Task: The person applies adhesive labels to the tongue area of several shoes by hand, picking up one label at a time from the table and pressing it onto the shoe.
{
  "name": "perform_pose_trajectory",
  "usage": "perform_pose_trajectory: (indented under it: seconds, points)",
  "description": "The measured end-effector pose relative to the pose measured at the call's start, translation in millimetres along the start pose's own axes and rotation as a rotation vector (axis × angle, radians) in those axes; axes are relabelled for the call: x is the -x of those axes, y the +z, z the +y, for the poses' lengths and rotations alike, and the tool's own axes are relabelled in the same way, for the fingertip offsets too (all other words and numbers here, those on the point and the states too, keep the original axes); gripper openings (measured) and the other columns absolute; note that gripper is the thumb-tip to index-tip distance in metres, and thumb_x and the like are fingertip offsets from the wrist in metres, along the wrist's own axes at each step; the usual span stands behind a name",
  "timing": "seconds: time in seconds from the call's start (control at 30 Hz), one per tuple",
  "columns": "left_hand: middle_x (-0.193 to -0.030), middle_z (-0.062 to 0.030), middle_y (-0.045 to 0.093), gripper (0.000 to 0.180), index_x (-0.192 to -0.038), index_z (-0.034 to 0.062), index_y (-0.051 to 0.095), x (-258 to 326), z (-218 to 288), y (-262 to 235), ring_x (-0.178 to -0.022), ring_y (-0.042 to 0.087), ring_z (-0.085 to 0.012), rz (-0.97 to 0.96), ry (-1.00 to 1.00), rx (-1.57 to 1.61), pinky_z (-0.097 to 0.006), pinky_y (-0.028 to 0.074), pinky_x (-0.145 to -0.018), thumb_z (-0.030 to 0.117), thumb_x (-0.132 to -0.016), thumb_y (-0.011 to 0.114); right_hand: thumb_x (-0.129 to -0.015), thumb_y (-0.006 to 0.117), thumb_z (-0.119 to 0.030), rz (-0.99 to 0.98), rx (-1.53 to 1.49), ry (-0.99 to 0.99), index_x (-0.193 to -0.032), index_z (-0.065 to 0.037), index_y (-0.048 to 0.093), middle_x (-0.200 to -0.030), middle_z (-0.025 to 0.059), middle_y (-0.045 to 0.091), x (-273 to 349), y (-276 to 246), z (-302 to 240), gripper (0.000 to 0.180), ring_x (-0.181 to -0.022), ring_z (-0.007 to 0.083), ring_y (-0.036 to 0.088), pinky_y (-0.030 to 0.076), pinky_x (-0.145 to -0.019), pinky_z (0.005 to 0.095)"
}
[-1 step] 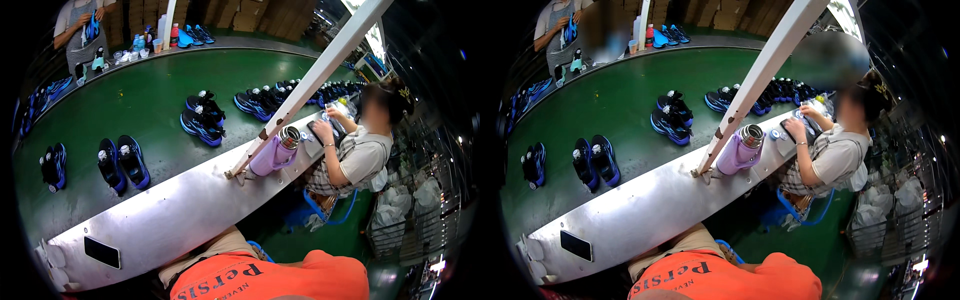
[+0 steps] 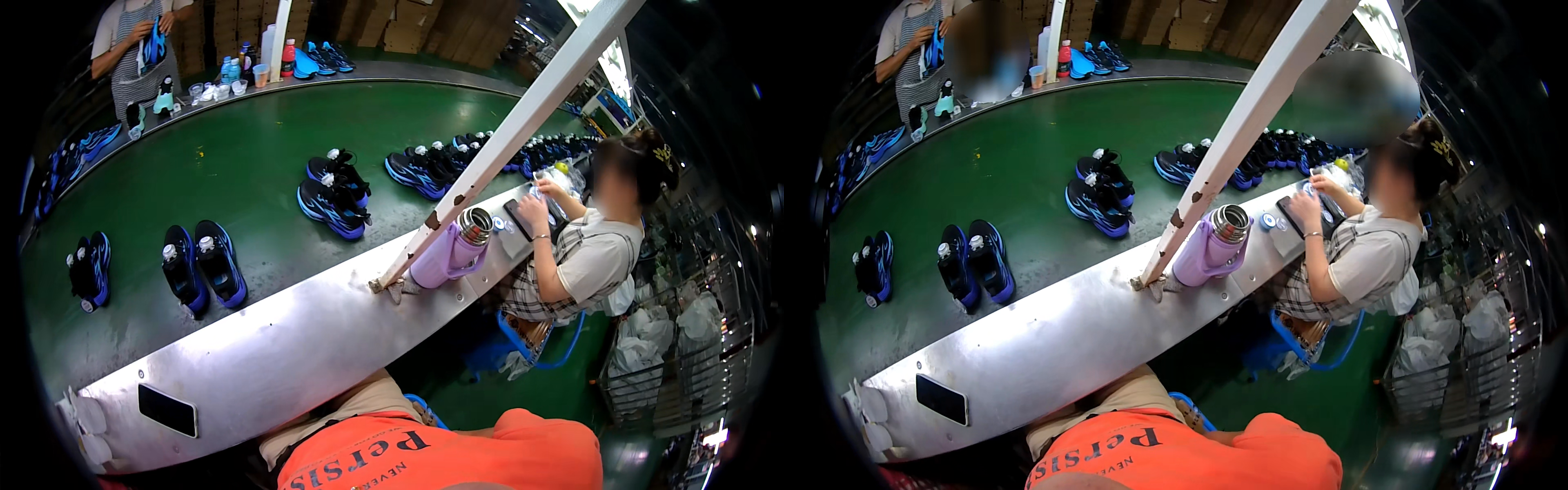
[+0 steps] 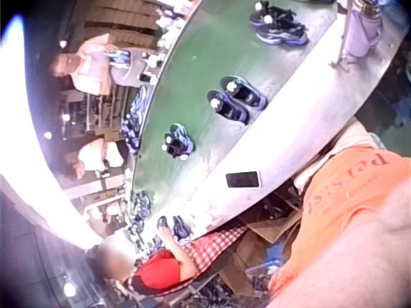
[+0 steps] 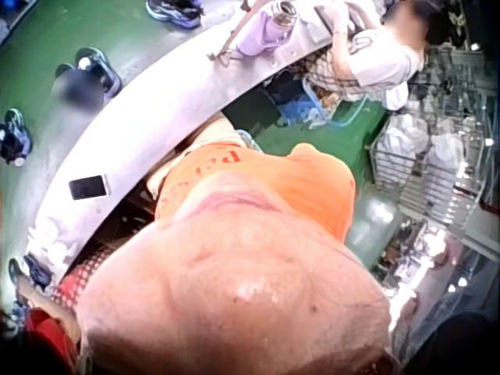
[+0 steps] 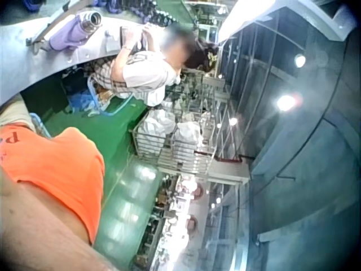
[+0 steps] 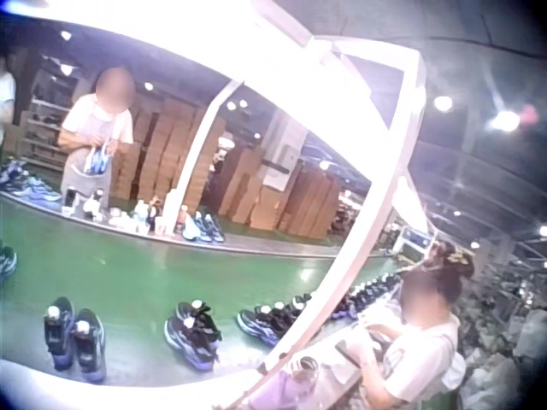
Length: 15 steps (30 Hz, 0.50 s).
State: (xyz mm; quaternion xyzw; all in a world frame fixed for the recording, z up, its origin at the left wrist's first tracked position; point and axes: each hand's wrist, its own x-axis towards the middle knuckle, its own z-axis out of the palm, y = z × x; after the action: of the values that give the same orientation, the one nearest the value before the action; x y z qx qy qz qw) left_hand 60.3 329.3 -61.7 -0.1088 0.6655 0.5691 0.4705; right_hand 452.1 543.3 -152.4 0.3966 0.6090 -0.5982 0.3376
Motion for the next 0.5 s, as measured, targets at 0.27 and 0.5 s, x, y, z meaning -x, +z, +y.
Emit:
perform_pose_trajectory:
  seconds: [0.27,0.5]
  points:
    - [-0.098,-0.0196,0.062,0.026,-0.101,-0.0055,0.059,5.5,-7.3,-2.6,-0.092,0.061,-0.0311,0.016,0.024,-0.002,-0.037,0.048,-0.085,0.016,-0.088,0.053,-0.084,0.057,-0.027,-0.003,0.030,-0.005,-0.108,-0.008,0.064,-0.102,0.0131,0.065,1.4,-1.7,1.4,0.031,-0.091,0.0302,0.060,0.049,-0.078,0.0390]
    - [-0.099,-0.0201,0.062,0.027,-0.103,-0.0057,0.059,4.9,-7.8,-2.8,-0.093,0.060,-0.0314,0.021,0.036,-0.006,-0.037,0.048,-0.086,0.016,-0.088,0.054,-0.084,0.057,-0.028,-0.003,0.043,0.000,-0.108,-0.008,0.063,-0.104,0.0145,0.065,4.3,0.3,1.8,0.032,-0.093,0.0317,0.060,0.049,-0.079,0.0397]
